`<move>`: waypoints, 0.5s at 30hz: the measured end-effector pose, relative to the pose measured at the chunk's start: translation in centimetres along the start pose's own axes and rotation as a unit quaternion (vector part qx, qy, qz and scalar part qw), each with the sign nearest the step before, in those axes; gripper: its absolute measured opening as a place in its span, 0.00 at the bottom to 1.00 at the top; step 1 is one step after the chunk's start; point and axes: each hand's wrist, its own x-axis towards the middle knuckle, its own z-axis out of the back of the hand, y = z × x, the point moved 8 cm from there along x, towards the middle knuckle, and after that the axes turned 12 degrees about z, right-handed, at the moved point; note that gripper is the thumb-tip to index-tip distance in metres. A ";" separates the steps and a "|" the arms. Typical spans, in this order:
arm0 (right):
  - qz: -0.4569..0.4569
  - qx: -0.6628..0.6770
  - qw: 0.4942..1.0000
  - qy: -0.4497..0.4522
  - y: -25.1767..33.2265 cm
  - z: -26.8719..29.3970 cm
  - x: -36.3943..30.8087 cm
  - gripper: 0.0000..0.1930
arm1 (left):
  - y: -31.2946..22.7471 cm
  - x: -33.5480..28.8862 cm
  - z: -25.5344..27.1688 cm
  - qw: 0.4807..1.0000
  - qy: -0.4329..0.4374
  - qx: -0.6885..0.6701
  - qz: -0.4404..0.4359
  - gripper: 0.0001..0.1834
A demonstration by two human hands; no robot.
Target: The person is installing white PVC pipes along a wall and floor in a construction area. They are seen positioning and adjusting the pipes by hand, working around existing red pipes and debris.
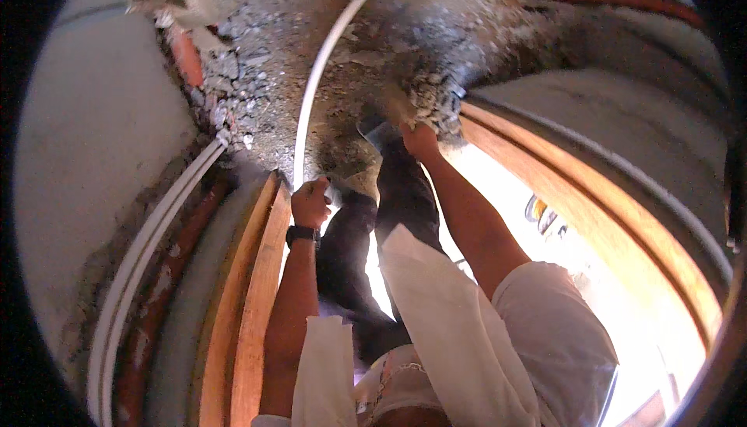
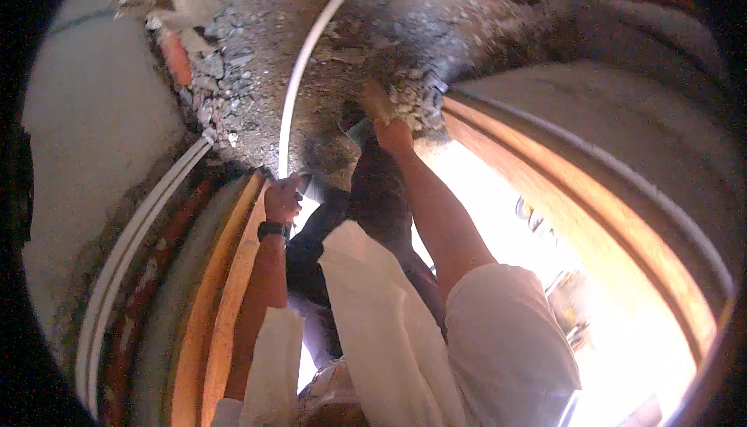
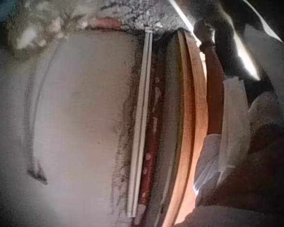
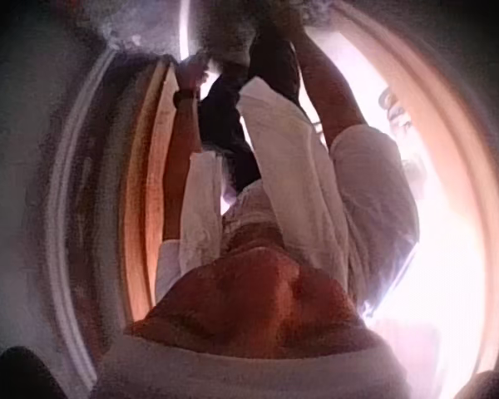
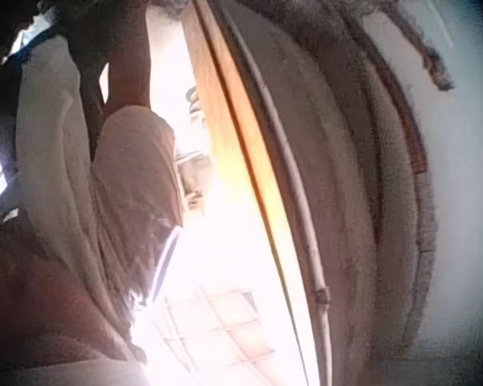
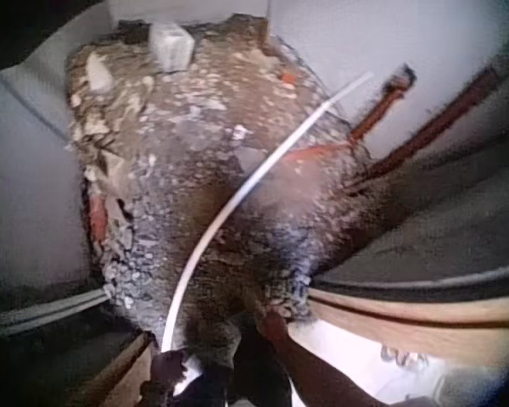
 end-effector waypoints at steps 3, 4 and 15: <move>-0.043 -0.029 0.998 0.026 -8.7 -0.1 -6.8 0.33 | 1.1 -4.1 -3.4 0.993 0.037 -0.071 0.083 0.35; -0.090 -0.010 0.994 0.055 -10.4 -0.1 -8.9 0.32 | 1.3 -5.5 -4.6 0.994 0.053 -0.068 0.070 0.34; -0.401 0.458 0.791 -0.058 -29.0 -1.8 -18.3 0.12 | 3.8 -7.5 -13.9 0.935 0.129 0.225 -0.244 0.20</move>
